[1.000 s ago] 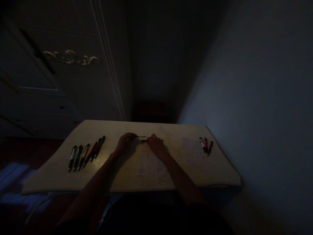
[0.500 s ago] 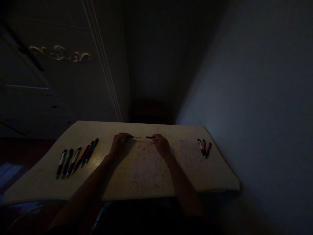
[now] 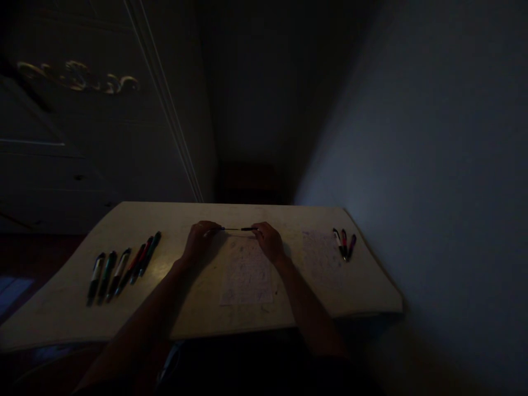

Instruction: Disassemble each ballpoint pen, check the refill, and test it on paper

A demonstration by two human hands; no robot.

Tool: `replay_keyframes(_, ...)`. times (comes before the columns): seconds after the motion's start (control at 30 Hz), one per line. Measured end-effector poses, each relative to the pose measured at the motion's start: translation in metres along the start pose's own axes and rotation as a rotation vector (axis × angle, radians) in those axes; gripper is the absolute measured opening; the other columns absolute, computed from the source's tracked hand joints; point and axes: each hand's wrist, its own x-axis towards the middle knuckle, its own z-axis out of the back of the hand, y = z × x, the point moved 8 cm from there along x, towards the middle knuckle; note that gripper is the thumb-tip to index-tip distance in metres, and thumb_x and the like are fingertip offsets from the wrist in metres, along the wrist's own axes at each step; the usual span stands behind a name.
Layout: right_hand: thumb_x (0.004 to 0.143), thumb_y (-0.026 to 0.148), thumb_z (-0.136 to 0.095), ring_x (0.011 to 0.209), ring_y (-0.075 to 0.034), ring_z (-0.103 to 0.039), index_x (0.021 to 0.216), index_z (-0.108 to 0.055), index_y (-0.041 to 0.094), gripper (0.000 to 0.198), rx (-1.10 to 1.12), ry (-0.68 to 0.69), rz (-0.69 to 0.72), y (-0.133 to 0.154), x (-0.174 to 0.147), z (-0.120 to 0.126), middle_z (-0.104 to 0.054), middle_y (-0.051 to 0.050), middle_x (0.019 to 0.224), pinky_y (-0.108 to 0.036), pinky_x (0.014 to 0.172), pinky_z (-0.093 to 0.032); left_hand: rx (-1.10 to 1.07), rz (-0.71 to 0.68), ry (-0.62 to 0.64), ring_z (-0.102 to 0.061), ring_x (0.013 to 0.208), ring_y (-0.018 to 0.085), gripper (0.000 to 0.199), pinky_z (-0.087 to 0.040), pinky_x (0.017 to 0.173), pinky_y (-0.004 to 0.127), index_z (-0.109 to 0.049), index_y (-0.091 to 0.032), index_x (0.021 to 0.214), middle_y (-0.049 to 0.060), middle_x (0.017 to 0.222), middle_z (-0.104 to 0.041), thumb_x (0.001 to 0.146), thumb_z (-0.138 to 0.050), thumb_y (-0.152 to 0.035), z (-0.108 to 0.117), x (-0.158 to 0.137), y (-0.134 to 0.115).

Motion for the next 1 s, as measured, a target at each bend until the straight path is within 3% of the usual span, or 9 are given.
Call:
replay_keyframes(0.33, 0.093, 0.028, -0.056, 0.088, -0.021, -0.067, 0.101, -0.072, 0.023, 0.019, 0.009, 0.032, 0.003, 0.006, -0.001, -0.005, -0.071, -0.008, 0.098, -0.034, 0.083, -0.054, -0.006, -0.026, 0.023, -0.068, 0.083, 0.026, 0.020, -0.051, 0.083, 0.040, -0.079, -0.023, 0.084, 0.009, 0.085, -0.076, 0.083, -0.060, -0.030, -0.005, -0.001, -0.003)
replay_keyframes(0.7, 0.095, 0.030, -0.055, 0.089, -0.020, -0.066, 0.102, -0.072, 0.022, 0.020, -0.007, 0.148, 0.067, 0.018, -0.005, -0.029, -0.071, -0.008, 0.096, -0.032, 0.083, -0.052, -0.047, -0.066, 0.121, -0.069, 0.077, 0.024, 0.017, -0.052, 0.080, 0.039, -0.079, -0.023, 0.081, 0.010, 0.082, -0.076, 0.079, -0.063, -0.026, -0.021, -0.002, -0.014)
replay_keyframes(1.0, 0.094, 0.035, -0.058, 0.092, -0.021, -0.068, 0.108, -0.073, 0.023, 0.024, 0.064, 0.066, 0.015, 0.013, -0.006, -0.025, -0.072, -0.009, 0.102, -0.035, 0.086, -0.054, -0.038, -0.070, 0.132, -0.069, 0.078, 0.024, 0.020, -0.052, 0.080, 0.037, -0.080, -0.023, 0.083, 0.010, 0.084, -0.076, 0.081, -0.060, -0.029, -0.017, -0.005, -0.024)
